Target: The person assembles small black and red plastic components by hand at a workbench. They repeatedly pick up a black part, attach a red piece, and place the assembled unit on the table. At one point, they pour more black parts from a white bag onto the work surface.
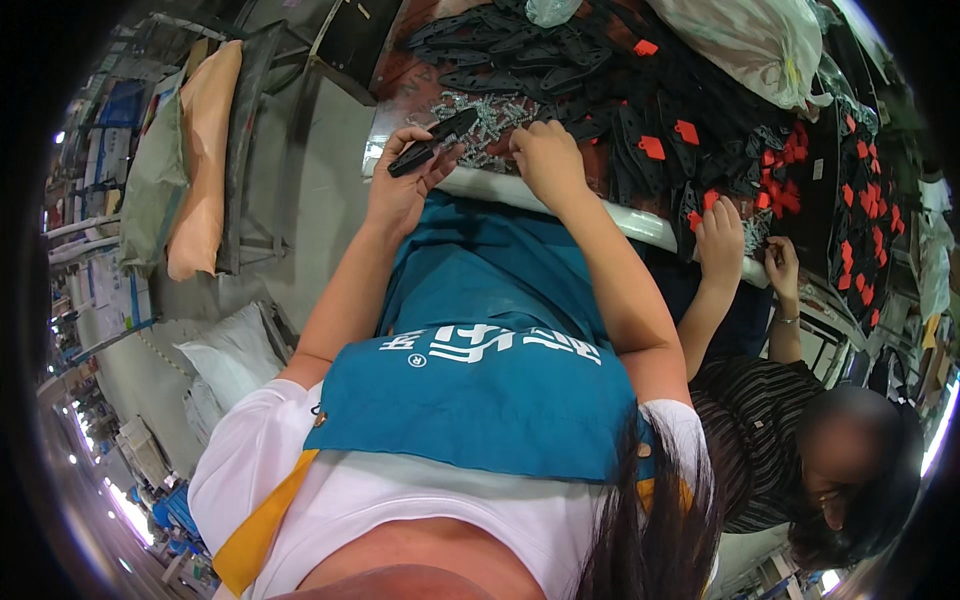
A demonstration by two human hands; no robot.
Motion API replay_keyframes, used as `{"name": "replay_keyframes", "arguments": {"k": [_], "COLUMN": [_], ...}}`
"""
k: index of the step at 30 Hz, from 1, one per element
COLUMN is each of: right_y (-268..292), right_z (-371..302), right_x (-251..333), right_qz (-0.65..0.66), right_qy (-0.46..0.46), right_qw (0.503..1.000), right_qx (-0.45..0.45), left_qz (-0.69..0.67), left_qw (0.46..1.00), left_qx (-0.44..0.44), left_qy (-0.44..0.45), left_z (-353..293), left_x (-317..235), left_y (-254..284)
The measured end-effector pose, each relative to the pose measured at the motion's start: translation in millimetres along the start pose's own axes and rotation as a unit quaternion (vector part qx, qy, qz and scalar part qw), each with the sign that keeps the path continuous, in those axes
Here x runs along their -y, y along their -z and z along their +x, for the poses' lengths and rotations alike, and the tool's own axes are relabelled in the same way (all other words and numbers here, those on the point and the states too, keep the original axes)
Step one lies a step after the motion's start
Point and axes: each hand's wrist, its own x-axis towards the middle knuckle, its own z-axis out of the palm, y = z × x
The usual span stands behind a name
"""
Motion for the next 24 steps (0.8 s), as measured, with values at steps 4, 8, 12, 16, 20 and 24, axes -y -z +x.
{"name": "replay_keyframes", "arguments": {"k": [4,8,12,16,20,24], "right_y": [-10.7,-19.5,-21.1,-15.1,-4.1,-0.2], "right_z": [-5.0,-8.1,-6.1,-5.7,-7.4,-7.9], "right_x": [3.5,8.8,12.6,9.9,10.2,10.5], "right_qz": [-0.036,-0.064,-0.108,-0.057,0.201,0.336], "right_qy": [-0.021,-0.012,-0.012,-0.062,-0.168,-0.188], "right_qw": [0.998,0.998,0.994,0.996,0.964,0.922], "right_qx": [0.043,0.012,-0.009,-0.042,-0.044,-0.043], "left_qz": [0.056,0.031,0.007,0.031,0.084,0.127], "left_qw": [0.997,0.999,0.998,0.997,0.996,0.992], "left_qx": [-0.025,0.004,0.064,0.06,0.022,0.013], "left_qy": [0.046,0.026,0.026,0.034,0.031,-0.005], "left_z": [-9.2,-9.0,-13.3,-9.8,2.1,3.7], "left_x": [-8.7,-3.0,-8.7,-7.2,10.0,12.3], "left_y": [-0.1,11.3,-2.9,-7.5,3.1,-3.3]}}
